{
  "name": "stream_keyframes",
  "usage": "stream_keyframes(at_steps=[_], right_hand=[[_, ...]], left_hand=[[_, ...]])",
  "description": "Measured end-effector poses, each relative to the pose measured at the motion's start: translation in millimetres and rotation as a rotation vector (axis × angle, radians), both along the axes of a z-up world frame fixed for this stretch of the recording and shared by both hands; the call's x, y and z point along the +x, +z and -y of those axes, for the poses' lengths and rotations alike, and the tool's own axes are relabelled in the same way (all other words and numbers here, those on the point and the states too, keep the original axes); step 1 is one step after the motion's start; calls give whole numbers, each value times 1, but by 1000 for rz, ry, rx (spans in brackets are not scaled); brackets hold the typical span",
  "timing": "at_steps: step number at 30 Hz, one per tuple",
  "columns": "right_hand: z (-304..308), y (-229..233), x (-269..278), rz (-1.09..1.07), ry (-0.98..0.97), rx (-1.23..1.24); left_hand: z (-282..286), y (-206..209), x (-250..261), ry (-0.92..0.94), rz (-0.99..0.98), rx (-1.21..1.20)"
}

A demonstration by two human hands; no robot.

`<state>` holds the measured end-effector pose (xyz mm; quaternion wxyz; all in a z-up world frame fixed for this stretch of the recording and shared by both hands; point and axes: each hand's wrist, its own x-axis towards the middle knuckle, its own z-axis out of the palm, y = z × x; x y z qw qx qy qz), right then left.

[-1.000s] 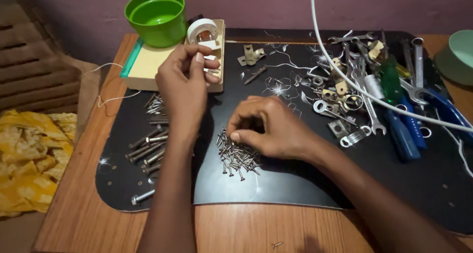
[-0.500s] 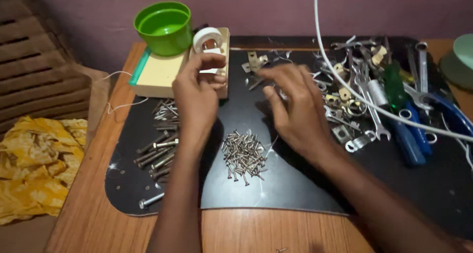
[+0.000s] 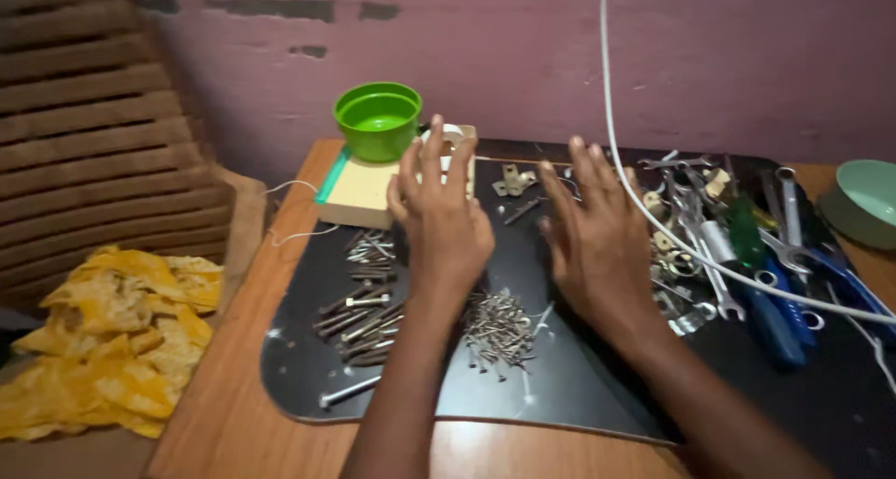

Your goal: The person sorts screws, bolts, and small metal fasteners on a mat, then threads nuts onto bolts and fits metal components together by hand.

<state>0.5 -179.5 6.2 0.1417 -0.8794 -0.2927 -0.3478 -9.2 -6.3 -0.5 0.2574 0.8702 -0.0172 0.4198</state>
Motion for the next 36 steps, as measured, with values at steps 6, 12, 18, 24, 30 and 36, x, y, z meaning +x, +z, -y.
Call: stream_keyframes(at_steps=[6,12,18,24,30,36], right_hand=[[27,-4,15,-30,-75,168],[88,4,34,-379,-185,572],[78,1,33,-374,-191,383],[24,4,31,-514,-168,111],[7,3,38,-559,-204,-5],[11,-13,44,-487,-166,8]], left_hand=[[-2,-5,0,9,-17,-58],[-6,-7,5,34,-42,-116],[-3,-11,3,-2,-29,-106],[-1,-16,5,-6,-53,-76],[-1,-14,3,-18,-118,-116],[0,-15,4,2,-93,-104]])
